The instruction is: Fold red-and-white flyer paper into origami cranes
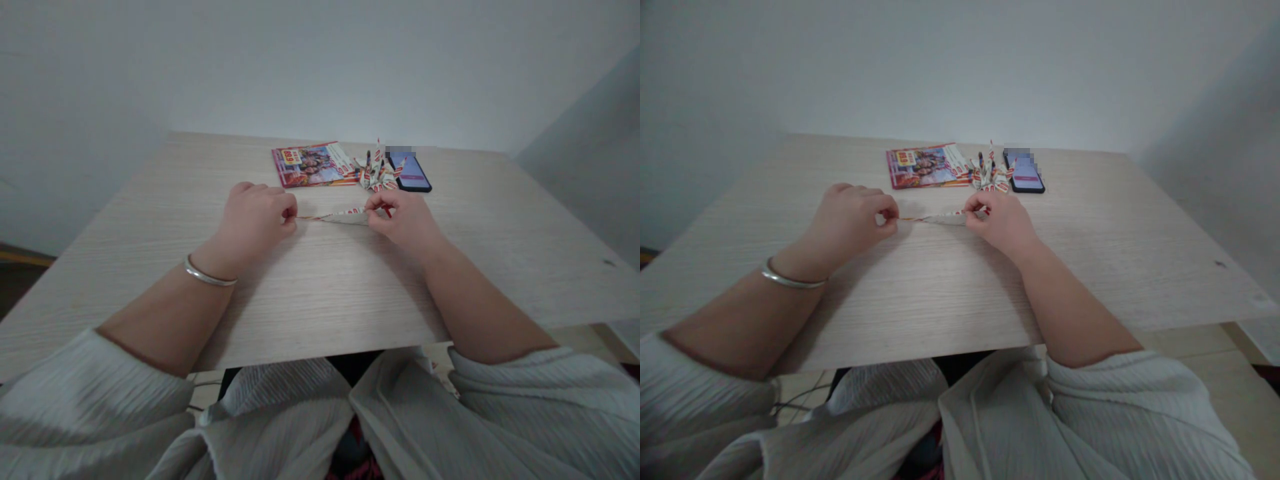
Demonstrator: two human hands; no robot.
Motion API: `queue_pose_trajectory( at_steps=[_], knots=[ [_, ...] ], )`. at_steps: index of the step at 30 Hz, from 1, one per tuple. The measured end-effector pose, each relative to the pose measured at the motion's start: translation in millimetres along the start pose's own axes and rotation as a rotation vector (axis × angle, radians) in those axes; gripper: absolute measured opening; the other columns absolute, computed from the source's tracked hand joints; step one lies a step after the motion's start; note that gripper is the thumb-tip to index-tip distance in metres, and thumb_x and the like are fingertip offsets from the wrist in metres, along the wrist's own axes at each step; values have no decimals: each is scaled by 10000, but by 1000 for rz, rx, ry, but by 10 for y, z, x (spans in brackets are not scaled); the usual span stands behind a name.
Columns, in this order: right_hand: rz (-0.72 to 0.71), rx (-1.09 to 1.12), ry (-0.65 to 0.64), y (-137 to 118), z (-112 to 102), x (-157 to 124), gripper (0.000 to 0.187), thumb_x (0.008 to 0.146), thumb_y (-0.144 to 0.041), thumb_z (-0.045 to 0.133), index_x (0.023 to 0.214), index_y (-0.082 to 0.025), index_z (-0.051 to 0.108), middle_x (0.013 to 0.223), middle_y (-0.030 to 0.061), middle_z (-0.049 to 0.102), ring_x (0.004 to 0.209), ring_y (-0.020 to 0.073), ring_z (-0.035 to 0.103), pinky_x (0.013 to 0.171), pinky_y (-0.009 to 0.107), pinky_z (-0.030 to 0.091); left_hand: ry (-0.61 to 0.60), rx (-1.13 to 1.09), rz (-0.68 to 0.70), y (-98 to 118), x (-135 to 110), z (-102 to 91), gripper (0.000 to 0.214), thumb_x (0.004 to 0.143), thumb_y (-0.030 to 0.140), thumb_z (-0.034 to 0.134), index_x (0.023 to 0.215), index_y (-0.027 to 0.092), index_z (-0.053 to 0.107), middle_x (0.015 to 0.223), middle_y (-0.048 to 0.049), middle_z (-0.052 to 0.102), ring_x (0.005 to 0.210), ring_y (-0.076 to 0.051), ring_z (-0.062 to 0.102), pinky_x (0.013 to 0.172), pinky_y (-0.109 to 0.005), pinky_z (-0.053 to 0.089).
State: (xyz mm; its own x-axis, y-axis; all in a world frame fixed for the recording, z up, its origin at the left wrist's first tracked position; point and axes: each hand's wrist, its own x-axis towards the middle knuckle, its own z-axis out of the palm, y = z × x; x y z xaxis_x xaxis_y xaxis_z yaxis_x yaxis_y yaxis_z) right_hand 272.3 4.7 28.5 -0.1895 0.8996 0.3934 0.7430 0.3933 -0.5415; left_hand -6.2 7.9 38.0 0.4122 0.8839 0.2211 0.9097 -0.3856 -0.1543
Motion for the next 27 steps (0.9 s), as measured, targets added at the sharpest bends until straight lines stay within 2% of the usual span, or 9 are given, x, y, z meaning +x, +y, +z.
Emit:
queue_pose_trajectory(
  at_steps=[4, 7, 9, 12, 14, 16, 21, 23, 27],
  knots=[
    [-53, 59, 53, 133, -29, 22, 94, 799, -218, 623, 792, -212, 717, 830, 38, 759, 757, 194, 637, 733, 332, 482, 6, -22, -44, -89, 16, 0, 260, 918, 246, 499, 958, 196, 751, 991, -88, 780, 970, -268, 718, 887, -391, 462],
    [-245, 77, -27, 192, 27, 34, 98, 816, -205, 635, 818, -222, 732, 882, 52, 783, 870, 234, 687, 839, 382, 516, 74, -124, -31, -133, 28, 39, 335, 965, 288, 469, 1064, 183, 771, 1043, -122, 782, 936, -273, 722, 820, -377, 503],
    [-368, 80, -117, 199, 92, 41, 110, 868, -208, 646, 846, -232, 751, 949, 60, 804, 939, 244, 711, 936, 420, 521, 102, -212, 76, -143, 35, 89, 389, 997, 296, 443, 1168, 188, 774, 1119, -135, 775, 989, -276, 721, 861, -389, 534],
    [-453, 93, -222, 208, 193, 58, 133, 939, -237, 660, 904, -249, 788, 1054, 65, 821, 1028, 245, 727, 1005, 440, 515, 55, -289, 312, -127, 44, 173, 438, 1033, 309, 431, 1323, 206, 743, 1295, -147, 730, 1143, -284, 693, 1004, -433, 545],
    [-469, 102, -253, 239, 248, 73, 129, 949, -247, 678, 925, -258, 804, 1089, 63, 824, 1065, 245, 728, 1019, 443, 517, 17, -287, 408, -105, 48, 213, 457, 1061, 350, 428, 1379, 194, 716, 1414, -166, 674, 1251, -295, 656, 1107, -472, 510],
    [-471, 114, -257, 286, 289, 87, 130, 953, -249, 682, 938, -255, 810, 1095, 68, 823, 1070, 244, 729, 1014, 439, 525, -11, -271, 449, -85, 49, 231, 471, 1079, 375, 416, 1385, 172, 709, 1471, -180, 638, 1332, -301, 614, 1182, -490, 462],
    [-400, 35, -243, 318, 333, 77, 133, 929, -206, 667, 932, -203, 800, 1045, 102, 818, 1007, 256, 731, 971, 433, 535, -91, -288, 453, -56, 37, 212, 457, 1055, 369, 473, 1364, 110, 688, 1528, -200, 597, 1471, -326, 510, 1252, -498, 391],
    [-347, -34, -221, 270, 333, 57, 171, 922, -217, 668, 1027, -179, 797, 1082, 122, 813, 1026, 275, 727, 980, 452, 531, -123, -321, 438, -46, 32, 206, 488, 1036, 386, 512, 1378, 69, 655, 1563, -237, 555, 1485, -340, 500, 1247, -491, 392],
    [-294, -80, -224, 187, 331, 30, 478, 882, -263, 726, 1351, -176, 705, 1300, 151, 764, 1178, 313, 696, 1059, 498, 506, -154, -391, 436, -25, 34, 219, 600, 1005, 464, 573, 1467, 81, 563, 1570, -251, 547, 1433, -342, 559, 1202, -471, 415]
  ],
)
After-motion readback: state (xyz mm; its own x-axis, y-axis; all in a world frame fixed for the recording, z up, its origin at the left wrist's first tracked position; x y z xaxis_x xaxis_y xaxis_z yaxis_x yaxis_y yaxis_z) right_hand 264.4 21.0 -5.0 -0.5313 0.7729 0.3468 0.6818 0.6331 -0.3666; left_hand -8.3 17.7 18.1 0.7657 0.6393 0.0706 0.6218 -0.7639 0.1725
